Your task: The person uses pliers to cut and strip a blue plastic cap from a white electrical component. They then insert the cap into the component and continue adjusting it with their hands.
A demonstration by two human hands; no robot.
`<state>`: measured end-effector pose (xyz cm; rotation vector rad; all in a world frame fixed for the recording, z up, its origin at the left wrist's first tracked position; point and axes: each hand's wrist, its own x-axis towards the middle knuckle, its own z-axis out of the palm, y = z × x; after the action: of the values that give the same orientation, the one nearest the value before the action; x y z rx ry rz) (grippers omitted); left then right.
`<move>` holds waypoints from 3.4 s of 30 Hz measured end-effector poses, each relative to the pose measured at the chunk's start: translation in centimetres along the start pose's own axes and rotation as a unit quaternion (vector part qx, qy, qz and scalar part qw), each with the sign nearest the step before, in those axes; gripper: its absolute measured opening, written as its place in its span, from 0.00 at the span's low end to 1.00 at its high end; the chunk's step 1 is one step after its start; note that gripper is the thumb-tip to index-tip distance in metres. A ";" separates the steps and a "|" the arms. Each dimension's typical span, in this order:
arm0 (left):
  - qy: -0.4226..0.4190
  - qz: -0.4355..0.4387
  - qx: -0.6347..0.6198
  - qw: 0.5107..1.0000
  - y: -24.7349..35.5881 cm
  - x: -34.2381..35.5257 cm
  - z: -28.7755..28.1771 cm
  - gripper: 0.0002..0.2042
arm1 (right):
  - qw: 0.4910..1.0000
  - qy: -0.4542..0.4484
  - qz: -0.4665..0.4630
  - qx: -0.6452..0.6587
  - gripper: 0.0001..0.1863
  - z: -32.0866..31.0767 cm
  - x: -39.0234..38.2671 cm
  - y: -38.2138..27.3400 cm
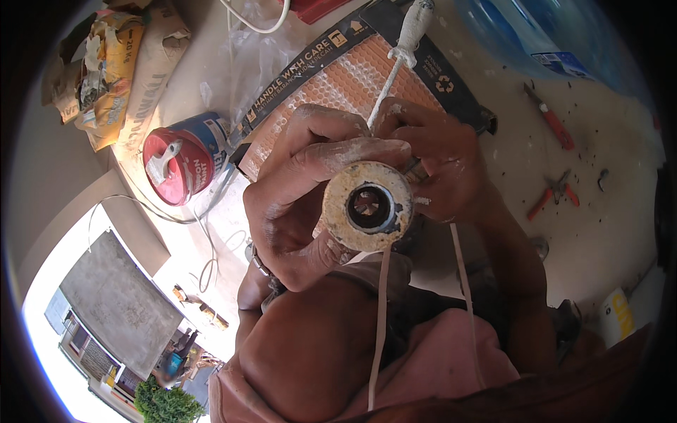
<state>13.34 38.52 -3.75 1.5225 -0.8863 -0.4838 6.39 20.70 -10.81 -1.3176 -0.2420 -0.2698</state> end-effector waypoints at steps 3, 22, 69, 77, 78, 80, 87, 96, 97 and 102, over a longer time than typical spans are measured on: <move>-0.006 0.033 0.010 0.999 -1.0 0.1 0.0 0.29 | 0.999 -0.011 0.034 0.017 0.11 -0.3 -0.3 -0.3; -0.006 0.095 -0.045 0.994 -2.6 0.2 0.7 0.27 | 0.995 -0.036 0.073 0.057 0.12 -0.8 -1.0 -0.4; 0.063 0.085 0.004 0.994 -3.4 -0.3 4.8 0.23 | 0.986 -0.004 0.141 -0.090 0.24 -5.0 -0.1 -11.1; 0.033 0.065 0.017 0.997 -3.4 -1.0 3.7 0.23 | 0.975 0.015 0.185 -0.120 0.24 -2.5 0.3 -12.0; 0.033 0.074 0.009 0.997 -3.7 -0.8 3.7 0.23 | 0.975 -0.008 0.171 -0.144 0.25 -2.7 0.4 -12.3; 0.038 0.073 0.007 0.997 -4.2 -1.4 3.7 0.23 | 0.972 -0.046 0.144 -0.178 0.25 -2.6 0.3 -12.0; 0.013 0.110 -0.010 0.994 -4.6 -0.8 3.1 0.21 | 0.932 -0.085 0.033 -0.350 0.18 -1.6 0.2 -12.6; 0.020 0.136 -0.052 0.989 -5.7 -1.3 2.6 0.22 | 0.889 -0.134 0.022 -0.437 0.14 -0.3 1.7 -13.7; 0.013 0.112 -0.059 0.992 -5.4 -1.5 2.8 0.22 | 0.886 -0.156 0.023 -0.435 0.14 -0.7 2.0 -14.1; -0.011 0.108 -0.087 0.990 -5.3 -1.2 3.0 0.22 | 0.874 -0.281 0.046 -0.394 0.14 -2.6 5.2 -15.0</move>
<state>11.70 37.31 -9.61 1.2497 -0.9876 -0.4089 6.41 14.49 4.04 -2.2087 -0.6002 0.1367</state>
